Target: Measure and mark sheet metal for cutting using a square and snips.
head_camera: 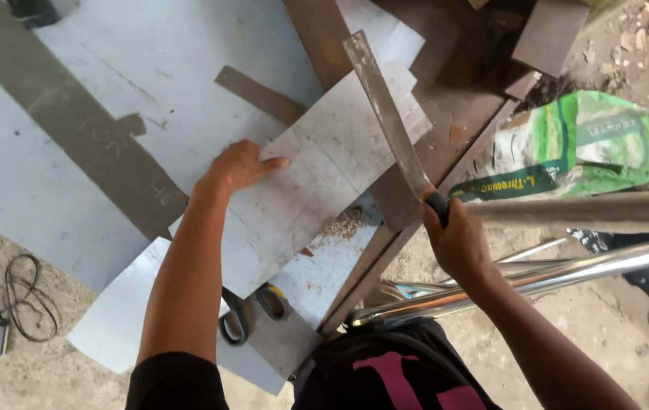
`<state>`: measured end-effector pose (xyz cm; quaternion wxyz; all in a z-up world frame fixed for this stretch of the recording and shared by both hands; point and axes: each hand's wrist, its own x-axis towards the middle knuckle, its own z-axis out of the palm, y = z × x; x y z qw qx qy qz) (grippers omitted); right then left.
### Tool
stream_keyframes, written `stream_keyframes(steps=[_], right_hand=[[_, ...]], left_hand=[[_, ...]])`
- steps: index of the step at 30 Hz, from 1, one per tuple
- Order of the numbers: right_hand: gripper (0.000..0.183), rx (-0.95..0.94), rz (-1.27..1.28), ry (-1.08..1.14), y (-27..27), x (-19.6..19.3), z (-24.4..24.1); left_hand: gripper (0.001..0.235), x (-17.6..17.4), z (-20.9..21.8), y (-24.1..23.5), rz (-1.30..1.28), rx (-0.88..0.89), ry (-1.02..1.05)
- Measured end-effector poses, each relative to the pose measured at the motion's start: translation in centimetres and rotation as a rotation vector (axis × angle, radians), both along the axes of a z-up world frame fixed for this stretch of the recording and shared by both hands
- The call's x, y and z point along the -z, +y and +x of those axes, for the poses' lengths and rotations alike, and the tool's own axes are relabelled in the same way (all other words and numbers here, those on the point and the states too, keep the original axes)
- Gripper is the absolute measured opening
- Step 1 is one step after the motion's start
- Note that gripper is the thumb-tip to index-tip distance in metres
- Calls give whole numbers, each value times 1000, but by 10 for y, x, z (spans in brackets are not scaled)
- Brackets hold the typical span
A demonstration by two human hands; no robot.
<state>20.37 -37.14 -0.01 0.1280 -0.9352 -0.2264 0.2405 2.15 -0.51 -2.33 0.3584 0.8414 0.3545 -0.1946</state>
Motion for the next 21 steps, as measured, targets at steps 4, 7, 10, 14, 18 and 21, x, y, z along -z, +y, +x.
stream_keyframes(steps=[4, 7, 10, 14, 18, 21], right_hand=[[61, 2, -90, 56, -2, 33, 28], [74, 17, 6, 35, 5, 49, 67], [82, 66, 47, -48, -12, 107, 123], [77, 21, -71, -102, -1, 145, 164], [76, -138, 146, -148, 60, 0, 135], [73, -51, 355, 326, 102, -48, 128]], left_hand=[[84, -11, -3, -7, 66, -25, 2], [81, -16, -13, -10, 148, -93, -20], [79, -8, -10, -16, 207, -91, -48], [78, -20, -22, -24, 257, -134, -70], [71, -23, -38, -53, 409, -150, -224], [77, -49, -44, -79, 461, -85, -157]])
